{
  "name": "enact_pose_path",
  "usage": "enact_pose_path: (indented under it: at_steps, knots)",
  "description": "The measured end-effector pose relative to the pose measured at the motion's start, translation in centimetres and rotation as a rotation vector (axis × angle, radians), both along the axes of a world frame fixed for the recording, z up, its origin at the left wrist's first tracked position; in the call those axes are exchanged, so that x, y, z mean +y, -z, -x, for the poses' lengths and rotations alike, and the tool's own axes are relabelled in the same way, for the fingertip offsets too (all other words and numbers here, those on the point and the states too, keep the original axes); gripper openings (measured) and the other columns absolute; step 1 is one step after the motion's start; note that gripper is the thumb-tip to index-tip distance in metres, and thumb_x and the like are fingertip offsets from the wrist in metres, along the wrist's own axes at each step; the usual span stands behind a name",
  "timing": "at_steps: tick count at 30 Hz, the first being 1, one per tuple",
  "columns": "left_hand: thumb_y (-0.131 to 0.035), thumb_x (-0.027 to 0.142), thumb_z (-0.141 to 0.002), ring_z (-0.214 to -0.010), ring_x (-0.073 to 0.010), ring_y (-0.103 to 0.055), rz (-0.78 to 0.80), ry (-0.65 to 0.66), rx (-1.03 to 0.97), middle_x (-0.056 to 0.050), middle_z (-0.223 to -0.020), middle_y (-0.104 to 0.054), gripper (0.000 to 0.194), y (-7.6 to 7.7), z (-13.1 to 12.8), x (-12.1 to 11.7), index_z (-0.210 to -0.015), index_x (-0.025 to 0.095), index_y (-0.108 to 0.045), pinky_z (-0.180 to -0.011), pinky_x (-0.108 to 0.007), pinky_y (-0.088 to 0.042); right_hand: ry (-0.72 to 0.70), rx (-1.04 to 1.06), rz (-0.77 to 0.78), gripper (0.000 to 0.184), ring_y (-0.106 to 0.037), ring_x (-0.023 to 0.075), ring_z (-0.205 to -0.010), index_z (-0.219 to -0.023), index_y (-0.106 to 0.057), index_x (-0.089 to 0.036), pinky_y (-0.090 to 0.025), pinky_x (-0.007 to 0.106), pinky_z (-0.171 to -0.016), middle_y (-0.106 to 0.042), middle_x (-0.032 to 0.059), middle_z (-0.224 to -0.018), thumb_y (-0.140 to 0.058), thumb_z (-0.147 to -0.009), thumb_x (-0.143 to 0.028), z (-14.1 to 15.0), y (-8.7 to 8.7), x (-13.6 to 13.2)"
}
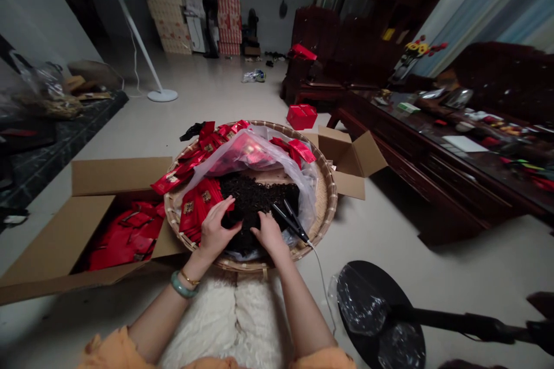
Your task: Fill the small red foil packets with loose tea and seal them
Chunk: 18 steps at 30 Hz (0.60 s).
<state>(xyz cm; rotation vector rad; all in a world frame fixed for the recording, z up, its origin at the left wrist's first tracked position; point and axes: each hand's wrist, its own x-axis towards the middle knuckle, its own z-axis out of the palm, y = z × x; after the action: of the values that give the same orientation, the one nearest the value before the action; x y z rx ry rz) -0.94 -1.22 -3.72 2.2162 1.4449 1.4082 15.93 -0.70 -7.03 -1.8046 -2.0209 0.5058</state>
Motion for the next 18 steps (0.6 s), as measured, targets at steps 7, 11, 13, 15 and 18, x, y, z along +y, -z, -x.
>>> enact_pose_path:
  at_steps: [7,11,13,15,18]
  knots:
    - [-0.064,0.017,-0.073,-0.110,-0.0226,-0.055,0.018,-0.029,-0.006,-0.009,-0.121,-0.059,0.053,0.1,-0.1,0.2,-0.124,0.020,-0.049,-0.096,-0.041,-0.046,-0.003,0.083,0.010,0.032,-0.063,0.0194,-0.083,-0.097,-0.061,-0.017,-0.045,0.029,-0.075,-0.068,0.0064,-0.090,-0.068,-0.066,-0.015,0.4,0.7,1.2]
    - [-0.064,0.017,-0.073,-0.109,-0.0222,-0.055,0.025,-0.037,-0.021,-0.009,-0.120,-0.059,0.053,0.2,-0.1,0.3,-0.123,0.020,-0.049,-0.095,-0.040,-0.046,0.002,0.143,-0.017,0.024,-0.061,0.0172,-0.076,-0.090,-0.063,-0.017,-0.044,0.027,-0.070,-0.068,0.0042,-0.083,-0.062,-0.066,-0.013,0.2,0.7,1.1]
    - [-0.064,0.018,-0.073,-0.108,-0.0221,-0.056,0.033,-0.043,-0.030,-0.009,-0.119,-0.060,0.052,0.1,0.0,0.4,-0.123,0.020,-0.049,-0.095,-0.040,-0.047,0.014,0.193,-0.017,0.018,-0.060,0.0161,-0.070,-0.084,-0.065,-0.017,-0.044,0.026,-0.066,-0.067,0.0026,-0.076,-0.059,-0.067,-0.013,0.2,0.6,1.0]
    - [-0.065,0.019,-0.073,-0.107,-0.0219,-0.057,0.045,-0.045,-0.038,-0.009,-0.118,-0.060,0.052,0.0,0.1,0.4,-0.122,0.020,-0.050,-0.094,-0.039,-0.047,0.026,0.271,-0.030,0.015,-0.059,0.0147,-0.065,-0.079,-0.066,-0.017,-0.044,0.025,-0.063,-0.067,0.0009,-0.072,-0.056,-0.068,-0.015,-0.1,0.3,0.9]
    - [-0.065,0.020,-0.073,-0.107,-0.0218,-0.057,0.066,-0.043,-0.043,-0.008,-0.118,-0.060,0.052,-0.2,0.2,0.4,-0.122,0.020,-0.050,-0.094,-0.039,-0.047,0.073,0.435,-0.049,0.017,-0.056,0.0129,-0.057,-0.080,-0.067,-0.017,-0.045,0.023,-0.055,-0.065,-0.0004,-0.068,-0.054,-0.069,-0.023,-0.9,-0.8,0.8]
